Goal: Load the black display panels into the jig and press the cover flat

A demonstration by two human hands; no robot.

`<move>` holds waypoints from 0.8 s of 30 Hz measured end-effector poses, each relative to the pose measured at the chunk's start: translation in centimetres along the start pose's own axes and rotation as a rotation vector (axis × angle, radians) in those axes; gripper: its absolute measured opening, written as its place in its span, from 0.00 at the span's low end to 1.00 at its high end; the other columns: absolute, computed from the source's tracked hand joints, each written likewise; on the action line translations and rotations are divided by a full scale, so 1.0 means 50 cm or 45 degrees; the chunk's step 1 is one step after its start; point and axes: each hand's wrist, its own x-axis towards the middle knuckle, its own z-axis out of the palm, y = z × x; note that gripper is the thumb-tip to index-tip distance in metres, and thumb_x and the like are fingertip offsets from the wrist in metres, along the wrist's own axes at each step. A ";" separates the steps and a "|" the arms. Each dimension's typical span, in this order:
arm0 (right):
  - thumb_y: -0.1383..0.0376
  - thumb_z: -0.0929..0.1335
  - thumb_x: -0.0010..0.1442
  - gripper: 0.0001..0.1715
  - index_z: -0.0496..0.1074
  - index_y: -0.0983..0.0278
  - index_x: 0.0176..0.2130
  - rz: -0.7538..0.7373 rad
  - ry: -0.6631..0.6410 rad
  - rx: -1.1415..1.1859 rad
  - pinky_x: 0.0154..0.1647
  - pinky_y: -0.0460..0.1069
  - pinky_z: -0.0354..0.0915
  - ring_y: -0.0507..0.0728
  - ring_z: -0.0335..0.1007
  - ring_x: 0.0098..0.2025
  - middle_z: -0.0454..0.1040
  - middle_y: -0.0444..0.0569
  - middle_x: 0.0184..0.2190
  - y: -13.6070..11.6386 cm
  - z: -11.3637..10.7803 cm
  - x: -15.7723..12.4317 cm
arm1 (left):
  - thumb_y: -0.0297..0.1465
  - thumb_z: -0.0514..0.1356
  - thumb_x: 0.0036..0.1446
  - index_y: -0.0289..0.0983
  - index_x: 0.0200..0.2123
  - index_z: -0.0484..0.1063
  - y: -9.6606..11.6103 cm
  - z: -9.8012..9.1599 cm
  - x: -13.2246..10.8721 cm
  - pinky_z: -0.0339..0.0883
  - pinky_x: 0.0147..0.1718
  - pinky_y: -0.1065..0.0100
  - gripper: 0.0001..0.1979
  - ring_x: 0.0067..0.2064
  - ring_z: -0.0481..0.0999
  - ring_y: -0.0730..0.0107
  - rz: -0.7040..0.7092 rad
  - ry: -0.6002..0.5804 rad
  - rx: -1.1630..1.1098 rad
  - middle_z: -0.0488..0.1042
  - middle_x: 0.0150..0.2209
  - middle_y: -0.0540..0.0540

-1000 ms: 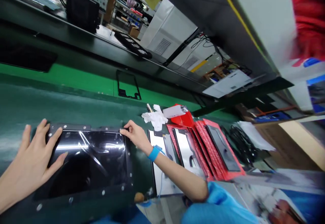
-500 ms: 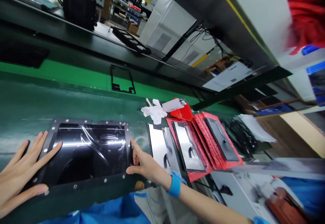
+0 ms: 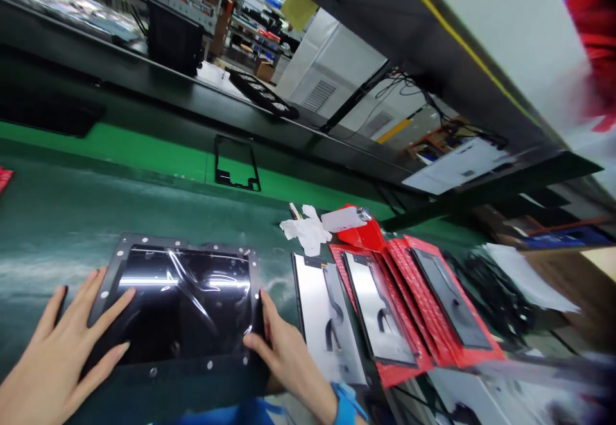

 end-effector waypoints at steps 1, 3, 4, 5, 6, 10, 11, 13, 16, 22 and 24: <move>0.49 0.60 0.68 0.40 0.51 0.67 0.69 -0.038 0.013 -0.105 0.35 0.55 0.67 0.63 0.72 0.33 0.73 0.50 0.31 -0.009 -0.014 0.014 | 0.44 0.55 0.60 0.47 0.71 0.47 0.013 -0.005 0.001 0.44 0.64 0.35 0.38 0.71 0.49 0.41 -0.026 -0.003 0.071 0.42 0.73 0.42; 0.51 0.58 0.69 0.33 0.59 0.65 0.66 -0.165 0.157 -0.286 0.39 0.58 0.67 0.65 0.73 0.38 0.75 0.54 0.36 -0.041 -0.042 0.055 | 0.47 0.54 0.61 0.40 0.72 0.43 0.030 -0.011 0.002 0.41 0.66 0.37 0.41 0.71 0.49 0.43 -0.052 -0.006 0.157 0.44 0.72 0.36; 0.52 0.58 0.70 0.30 0.61 0.63 0.64 -0.259 0.268 -0.335 0.43 0.59 0.67 0.65 0.73 0.42 0.76 0.56 0.40 -0.063 -0.053 0.079 | 0.48 0.53 0.62 0.37 0.72 0.42 0.034 -0.013 0.002 0.40 0.66 0.37 0.42 0.71 0.49 0.44 -0.058 0.005 0.187 0.45 0.72 0.34; 0.53 0.58 0.70 0.28 0.62 0.61 0.64 -0.377 0.359 -0.345 0.47 0.60 0.67 0.65 0.71 0.47 0.75 0.56 0.44 -0.088 -0.059 0.103 | 0.48 0.53 0.62 0.35 0.72 0.41 0.036 -0.014 0.002 0.39 0.66 0.37 0.42 0.71 0.49 0.44 -0.062 0.010 0.213 0.47 0.71 0.33; 0.56 0.59 0.71 0.27 0.61 0.60 0.64 -0.505 0.412 -0.327 0.51 0.60 0.65 0.65 0.69 0.52 0.74 0.56 0.49 -0.113 -0.060 0.126 | 0.48 0.52 0.63 0.35 0.72 0.41 0.037 -0.015 0.002 0.38 0.66 0.36 0.42 0.71 0.48 0.44 -0.064 0.017 0.240 0.48 0.71 0.33; 0.67 0.59 0.69 0.27 0.58 0.58 0.65 -0.872 0.300 -0.241 0.58 0.60 0.63 0.61 0.64 0.60 0.71 0.53 0.56 -0.189 -0.028 0.196 | 0.48 0.52 0.64 0.32 0.71 0.46 0.043 -0.018 -0.002 0.36 0.65 0.33 0.40 0.72 0.46 0.42 -0.076 0.046 0.346 0.50 0.70 0.32; 0.70 0.59 0.68 0.28 0.58 0.58 0.65 -0.896 0.277 -0.243 0.56 0.61 0.64 0.61 0.65 0.58 0.72 0.53 0.55 -0.197 -0.018 0.206 | 0.48 0.52 0.64 0.32 0.71 0.46 0.045 -0.019 -0.002 0.36 0.65 0.33 0.40 0.72 0.45 0.42 -0.080 0.048 0.361 0.50 0.70 0.32; 0.74 0.58 0.66 0.30 0.58 0.60 0.65 -0.908 0.258 -0.244 0.53 0.61 0.66 0.61 0.69 0.54 0.74 0.54 0.51 -0.200 -0.002 0.219 | 0.47 0.52 0.64 0.32 0.70 0.48 0.050 -0.021 -0.002 0.36 0.65 0.33 0.39 0.72 0.45 0.42 -0.089 0.054 0.376 0.50 0.70 0.32; 0.75 0.57 0.63 0.29 0.64 0.60 0.60 -0.863 0.237 -0.086 0.52 0.62 0.65 0.62 0.69 0.52 0.75 0.54 0.48 -0.187 0.008 0.227 | 0.47 0.52 0.64 0.33 0.70 0.48 0.054 -0.023 0.000 0.34 0.65 0.32 0.39 0.72 0.45 0.42 -0.097 0.067 0.375 0.51 0.70 0.33; 0.74 0.59 0.59 0.27 0.61 0.60 0.56 -0.728 0.194 0.186 0.58 0.59 0.62 0.58 0.68 0.53 0.74 0.49 0.47 -0.176 0.005 0.243 | 0.47 0.53 0.64 0.34 0.71 0.45 0.051 -0.023 0.000 0.34 0.65 0.33 0.40 0.72 0.43 0.42 -0.111 0.052 0.326 0.49 0.71 0.35; 0.72 0.60 0.60 0.25 0.60 0.60 0.56 -0.712 0.151 0.251 0.57 0.57 0.63 0.57 0.70 0.50 0.74 0.48 0.45 -0.182 -0.006 0.246 | 0.47 0.53 0.64 0.35 0.71 0.43 0.049 -0.026 -0.001 0.35 0.66 0.34 0.40 0.72 0.42 0.42 -0.112 0.036 0.293 0.48 0.71 0.36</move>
